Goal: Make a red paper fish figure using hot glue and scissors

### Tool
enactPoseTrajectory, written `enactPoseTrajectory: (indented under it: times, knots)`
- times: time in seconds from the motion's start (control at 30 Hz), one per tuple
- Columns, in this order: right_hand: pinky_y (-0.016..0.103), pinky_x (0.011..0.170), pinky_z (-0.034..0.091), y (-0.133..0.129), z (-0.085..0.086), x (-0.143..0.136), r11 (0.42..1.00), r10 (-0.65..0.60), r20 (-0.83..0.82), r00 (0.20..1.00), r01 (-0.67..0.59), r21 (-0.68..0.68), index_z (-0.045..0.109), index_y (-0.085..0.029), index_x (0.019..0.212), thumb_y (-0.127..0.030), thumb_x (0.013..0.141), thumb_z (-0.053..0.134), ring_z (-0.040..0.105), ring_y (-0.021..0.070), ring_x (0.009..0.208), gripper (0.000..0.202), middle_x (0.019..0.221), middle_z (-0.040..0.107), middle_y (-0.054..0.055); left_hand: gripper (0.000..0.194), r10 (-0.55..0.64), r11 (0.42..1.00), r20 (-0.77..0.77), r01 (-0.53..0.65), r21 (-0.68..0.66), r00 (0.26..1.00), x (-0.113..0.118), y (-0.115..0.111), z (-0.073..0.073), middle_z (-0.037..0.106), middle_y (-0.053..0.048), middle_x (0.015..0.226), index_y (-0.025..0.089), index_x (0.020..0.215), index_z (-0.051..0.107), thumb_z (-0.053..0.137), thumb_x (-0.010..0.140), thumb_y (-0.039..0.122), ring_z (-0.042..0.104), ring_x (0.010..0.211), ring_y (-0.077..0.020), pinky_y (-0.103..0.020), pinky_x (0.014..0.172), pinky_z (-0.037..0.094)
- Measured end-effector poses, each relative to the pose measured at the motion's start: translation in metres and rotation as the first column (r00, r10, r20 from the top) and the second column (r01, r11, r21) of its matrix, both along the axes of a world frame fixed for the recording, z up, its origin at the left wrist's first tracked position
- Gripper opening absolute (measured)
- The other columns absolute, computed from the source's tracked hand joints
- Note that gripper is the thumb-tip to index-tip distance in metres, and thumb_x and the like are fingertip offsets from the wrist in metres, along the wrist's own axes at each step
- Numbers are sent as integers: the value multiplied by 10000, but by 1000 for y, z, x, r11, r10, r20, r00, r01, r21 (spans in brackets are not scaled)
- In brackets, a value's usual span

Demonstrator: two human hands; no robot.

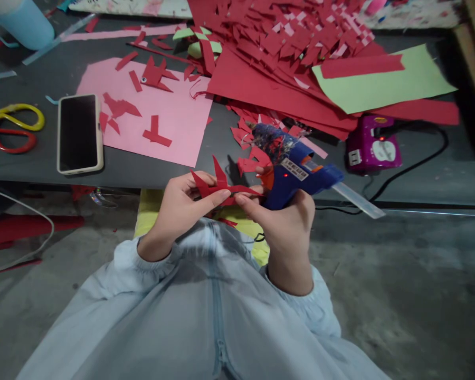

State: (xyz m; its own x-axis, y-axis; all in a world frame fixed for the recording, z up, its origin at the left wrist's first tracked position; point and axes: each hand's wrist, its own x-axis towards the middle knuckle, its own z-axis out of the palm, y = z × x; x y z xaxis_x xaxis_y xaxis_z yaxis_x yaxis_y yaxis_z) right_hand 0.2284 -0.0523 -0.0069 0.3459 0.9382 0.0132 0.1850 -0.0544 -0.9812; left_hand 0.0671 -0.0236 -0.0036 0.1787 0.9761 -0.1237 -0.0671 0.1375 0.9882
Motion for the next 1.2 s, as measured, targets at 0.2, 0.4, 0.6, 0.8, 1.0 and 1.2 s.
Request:
enactPoseTrajectory:
  times: [0.2,0.4,0.6,0.8,1.0,1.2]
  knots:
    - [337,479,570,-1,2,-2,999,17,-16,1000,-18,-38,722,-247,946,-276,649,833,586,152,481,318,644,700,-17,193,19,999,-34,-17,52,999,0,-1,-2,682,-2,732,156,721,698,822,743,301,611,674,-106,-219,642,506]
    - [319,457,561,-5,-2,0,998,-30,-56,998,27,-58,735,-243,937,-306,706,812,590,141,444,251,668,728,-15,198,37,997,-60,-33,64,998,0,0,-4,693,1,710,172,710,712,817,762,331,618,671,-114,-226,644,511]
    - [300,442,542,-4,-2,1,995,-16,-110,994,5,-99,711,-232,930,-305,621,846,576,133,423,345,659,742,-24,285,98,994,-96,-92,66,991,0,1,-9,679,6,690,179,699,688,855,708,410,604,640,-116,-225,592,500]
    - [326,561,599,2,-1,-6,989,4,-126,992,-23,-144,693,-224,991,-320,576,845,685,180,558,452,653,738,-27,300,47,999,-84,-46,5,995,-1,0,-10,650,19,670,173,739,689,852,719,425,573,605,-98,-211,570,471]
    - [287,460,550,5,0,-8,989,-23,-147,989,1,-145,696,-220,1060,-268,610,817,611,145,458,468,626,719,-42,328,-103,990,-149,86,-116,983,-5,3,-2,607,18,601,154,668,682,863,697,427,524,557,-97,-215,512,405]
    - [260,403,495,11,-3,1,992,-111,-80,991,105,-74,716,-221,985,-240,634,818,550,113,424,366,627,707,-45,273,-137,990,-280,118,-83,950,-15,7,4,573,26,529,163,628,684,821,739,371,472,504,-90,-221,477,350]
